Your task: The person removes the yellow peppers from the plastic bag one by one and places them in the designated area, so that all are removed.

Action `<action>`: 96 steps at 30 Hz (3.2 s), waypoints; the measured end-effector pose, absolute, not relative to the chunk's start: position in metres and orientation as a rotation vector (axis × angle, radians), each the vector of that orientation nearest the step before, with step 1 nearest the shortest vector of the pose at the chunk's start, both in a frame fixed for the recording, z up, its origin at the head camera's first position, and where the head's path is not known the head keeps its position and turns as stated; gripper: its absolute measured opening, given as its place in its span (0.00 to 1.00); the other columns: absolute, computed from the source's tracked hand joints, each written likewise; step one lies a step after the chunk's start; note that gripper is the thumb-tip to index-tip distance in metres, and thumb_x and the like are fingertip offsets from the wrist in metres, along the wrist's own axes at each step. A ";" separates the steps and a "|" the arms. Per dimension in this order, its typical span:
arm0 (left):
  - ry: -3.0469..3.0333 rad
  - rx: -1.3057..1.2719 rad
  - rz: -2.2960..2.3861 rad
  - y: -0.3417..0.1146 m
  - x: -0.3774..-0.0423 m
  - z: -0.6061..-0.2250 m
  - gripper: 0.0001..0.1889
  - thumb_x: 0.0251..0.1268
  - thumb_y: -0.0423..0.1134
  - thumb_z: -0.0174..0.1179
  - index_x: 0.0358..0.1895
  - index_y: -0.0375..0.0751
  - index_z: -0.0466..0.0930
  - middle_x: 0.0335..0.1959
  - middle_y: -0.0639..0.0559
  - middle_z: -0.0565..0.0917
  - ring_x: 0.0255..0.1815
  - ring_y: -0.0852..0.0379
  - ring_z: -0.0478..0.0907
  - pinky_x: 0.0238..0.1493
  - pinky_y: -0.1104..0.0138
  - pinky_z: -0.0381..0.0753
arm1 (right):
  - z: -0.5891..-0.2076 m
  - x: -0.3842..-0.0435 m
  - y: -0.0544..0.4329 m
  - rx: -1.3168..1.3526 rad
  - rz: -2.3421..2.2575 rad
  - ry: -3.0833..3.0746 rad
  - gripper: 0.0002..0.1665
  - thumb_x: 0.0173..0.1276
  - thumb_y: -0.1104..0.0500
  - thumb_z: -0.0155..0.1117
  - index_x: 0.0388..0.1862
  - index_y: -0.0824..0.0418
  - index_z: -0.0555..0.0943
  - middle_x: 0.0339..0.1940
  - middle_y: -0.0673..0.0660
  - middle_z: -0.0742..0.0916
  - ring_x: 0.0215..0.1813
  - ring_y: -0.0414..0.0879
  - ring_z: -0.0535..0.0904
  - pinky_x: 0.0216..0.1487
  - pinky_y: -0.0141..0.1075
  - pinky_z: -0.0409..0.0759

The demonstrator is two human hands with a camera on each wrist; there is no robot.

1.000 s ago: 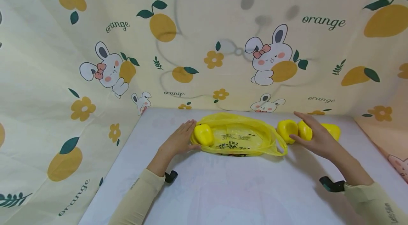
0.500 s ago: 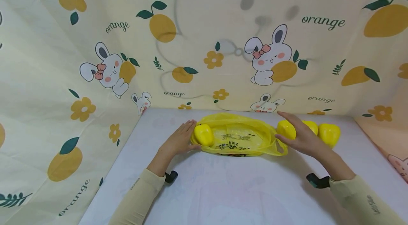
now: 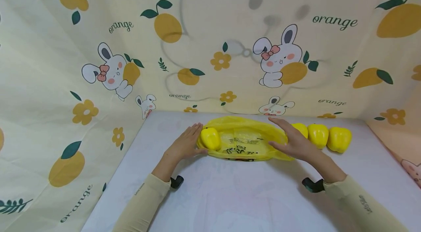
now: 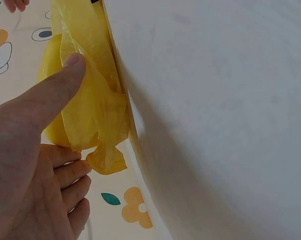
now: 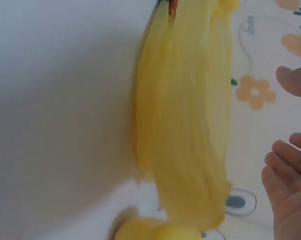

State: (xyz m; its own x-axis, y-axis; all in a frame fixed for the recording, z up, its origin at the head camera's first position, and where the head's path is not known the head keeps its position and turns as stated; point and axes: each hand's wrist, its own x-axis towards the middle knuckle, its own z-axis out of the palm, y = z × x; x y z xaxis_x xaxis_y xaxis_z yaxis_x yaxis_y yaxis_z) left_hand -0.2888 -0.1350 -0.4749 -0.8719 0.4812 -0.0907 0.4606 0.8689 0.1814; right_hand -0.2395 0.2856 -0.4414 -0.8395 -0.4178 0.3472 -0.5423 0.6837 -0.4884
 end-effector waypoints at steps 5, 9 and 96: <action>2.910 0.728 0.227 -0.135 -0.289 -0.475 0.59 0.70 0.66 0.67 0.89 0.38 0.44 0.90 0.45 0.48 0.91 0.49 0.43 0.90 0.56 0.40 | -0.446 -0.243 0.273 0.784 0.905 -2.725 0.51 0.68 0.57 0.80 0.85 0.58 0.64 0.81 0.66 0.72 0.79 0.70 0.67 0.74 0.74 0.68; 2.906 0.720 0.215 -0.135 -0.289 -0.475 0.59 0.70 0.66 0.67 0.89 0.39 0.44 0.90 0.45 0.48 0.91 0.49 0.43 0.90 0.56 0.40 | -0.449 -0.246 0.264 0.800 0.924 -2.751 0.51 0.70 0.55 0.79 0.85 0.58 0.64 0.81 0.66 0.72 0.80 0.69 0.67 0.76 0.72 0.68; 2.910 0.778 0.211 -0.132 -0.289 -0.474 0.58 0.72 0.65 0.66 0.88 0.36 0.44 0.90 0.43 0.49 0.91 0.47 0.44 0.90 0.56 0.42 | -0.483 -0.292 0.123 0.907 0.951 -3.027 0.55 0.72 0.47 0.78 0.89 0.54 0.58 0.86 0.57 0.67 0.84 0.57 0.65 0.83 0.57 0.67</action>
State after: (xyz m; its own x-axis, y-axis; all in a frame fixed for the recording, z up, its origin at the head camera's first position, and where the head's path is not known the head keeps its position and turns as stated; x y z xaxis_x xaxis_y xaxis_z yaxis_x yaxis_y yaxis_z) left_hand -0.2893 -0.1323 -0.4736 -0.8601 0.5036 -0.0815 0.4865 0.8578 0.1655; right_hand -0.2916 0.1227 -0.4832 -0.8373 -0.5466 0.0125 -0.4556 0.6849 -0.5686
